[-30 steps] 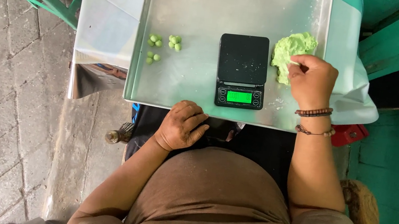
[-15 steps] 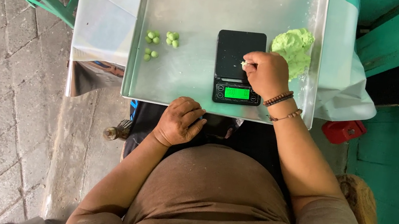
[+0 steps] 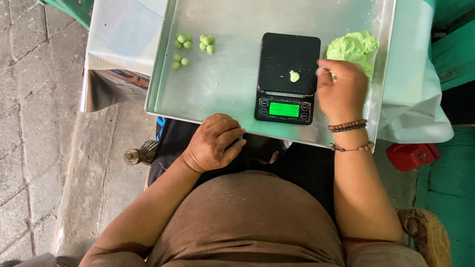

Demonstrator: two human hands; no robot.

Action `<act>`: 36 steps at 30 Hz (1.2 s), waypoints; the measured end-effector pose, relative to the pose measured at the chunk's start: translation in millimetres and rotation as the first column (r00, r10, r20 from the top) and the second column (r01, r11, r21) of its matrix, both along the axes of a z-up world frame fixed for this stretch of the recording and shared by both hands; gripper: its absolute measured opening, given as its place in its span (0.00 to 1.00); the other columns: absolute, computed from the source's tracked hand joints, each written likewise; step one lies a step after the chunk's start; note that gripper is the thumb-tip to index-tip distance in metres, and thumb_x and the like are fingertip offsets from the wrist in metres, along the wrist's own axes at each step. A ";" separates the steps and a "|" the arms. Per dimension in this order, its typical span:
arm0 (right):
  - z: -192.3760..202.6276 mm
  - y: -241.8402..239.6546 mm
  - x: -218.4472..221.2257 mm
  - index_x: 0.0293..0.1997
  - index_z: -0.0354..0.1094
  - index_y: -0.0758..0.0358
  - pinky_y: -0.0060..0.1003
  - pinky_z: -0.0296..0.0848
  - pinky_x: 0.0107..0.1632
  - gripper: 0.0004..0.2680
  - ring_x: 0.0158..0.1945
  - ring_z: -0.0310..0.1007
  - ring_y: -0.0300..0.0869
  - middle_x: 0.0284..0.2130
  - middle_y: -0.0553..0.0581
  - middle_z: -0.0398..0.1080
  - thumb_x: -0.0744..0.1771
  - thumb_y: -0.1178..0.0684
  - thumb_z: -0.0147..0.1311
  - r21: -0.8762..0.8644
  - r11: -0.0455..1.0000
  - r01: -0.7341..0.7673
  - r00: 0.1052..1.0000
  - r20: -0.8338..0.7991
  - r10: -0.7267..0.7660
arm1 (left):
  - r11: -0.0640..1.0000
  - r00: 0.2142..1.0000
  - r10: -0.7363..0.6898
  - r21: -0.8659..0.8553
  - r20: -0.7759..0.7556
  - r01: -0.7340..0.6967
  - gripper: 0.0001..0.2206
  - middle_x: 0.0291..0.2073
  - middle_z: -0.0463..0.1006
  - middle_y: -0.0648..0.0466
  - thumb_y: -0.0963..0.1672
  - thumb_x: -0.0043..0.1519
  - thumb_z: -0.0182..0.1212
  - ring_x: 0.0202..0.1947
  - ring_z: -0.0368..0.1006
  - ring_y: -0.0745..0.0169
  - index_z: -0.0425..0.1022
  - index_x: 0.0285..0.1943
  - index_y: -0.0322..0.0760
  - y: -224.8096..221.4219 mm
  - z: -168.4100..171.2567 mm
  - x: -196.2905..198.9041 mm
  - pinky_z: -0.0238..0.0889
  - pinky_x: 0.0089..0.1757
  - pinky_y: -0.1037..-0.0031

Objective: Weighing small portions of green dough on a digital scale and rolling them into small balls.

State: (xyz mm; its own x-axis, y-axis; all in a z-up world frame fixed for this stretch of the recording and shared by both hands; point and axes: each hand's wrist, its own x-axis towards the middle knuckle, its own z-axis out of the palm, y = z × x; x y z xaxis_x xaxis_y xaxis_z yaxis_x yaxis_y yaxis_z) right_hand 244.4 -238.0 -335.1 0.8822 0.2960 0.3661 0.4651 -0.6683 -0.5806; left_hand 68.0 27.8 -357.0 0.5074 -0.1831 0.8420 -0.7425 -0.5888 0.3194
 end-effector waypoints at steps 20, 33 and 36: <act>-64.2 -57.1 36.9 0.41 0.82 0.48 0.49 0.79 0.44 0.05 0.39 0.79 0.57 0.29 0.55 0.78 0.64 0.55 0.63 -0.352 0.894 0.278 0.950 -0.040 -0.311 | 1.000 1.000 0.016 -0.012 -0.014 -0.017 0.06 0.31 0.76 0.44 0.42 0.59 0.67 0.29 0.75 0.43 0.80 0.38 0.30 -2.1 11.0 -0.7 0.73 0.38 0.59; -22.8 -43.4 17.8 0.39 0.81 0.58 0.48 0.80 0.40 0.06 0.34 0.79 0.58 0.25 0.61 0.77 0.62 0.60 0.62 -0.238 0.940 0.244 0.970 0.055 -0.237 | 1.000 1.000 0.018 -0.019 -0.011 -0.019 0.06 0.32 0.76 0.44 0.42 0.59 0.68 0.31 0.76 0.43 0.81 0.39 0.31 -0.5 2.3 -0.5 0.72 0.39 0.60; -19.5 -41.9 15.9 0.38 0.81 0.59 0.47 0.80 0.38 0.05 0.33 0.79 0.57 0.24 0.62 0.76 0.62 0.61 0.63 -0.181 0.953 0.242 0.969 0.099 -0.228 | 1.000 0.999 0.027 0.013 -0.025 -0.027 0.07 0.32 0.76 0.45 0.43 0.60 0.66 0.31 0.76 0.45 0.80 0.38 0.31 -0.1 4.2 -0.9 0.72 0.40 0.61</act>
State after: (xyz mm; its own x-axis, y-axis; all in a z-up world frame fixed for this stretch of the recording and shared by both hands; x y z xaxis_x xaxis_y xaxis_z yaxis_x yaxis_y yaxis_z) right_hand 260.3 -279.9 -354.6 0.9069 0.1543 0.3921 0.3195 -0.8584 -0.4014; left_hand 67.1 27.6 -352.8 0.5335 -0.1797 0.8265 -0.7180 -0.6128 0.3302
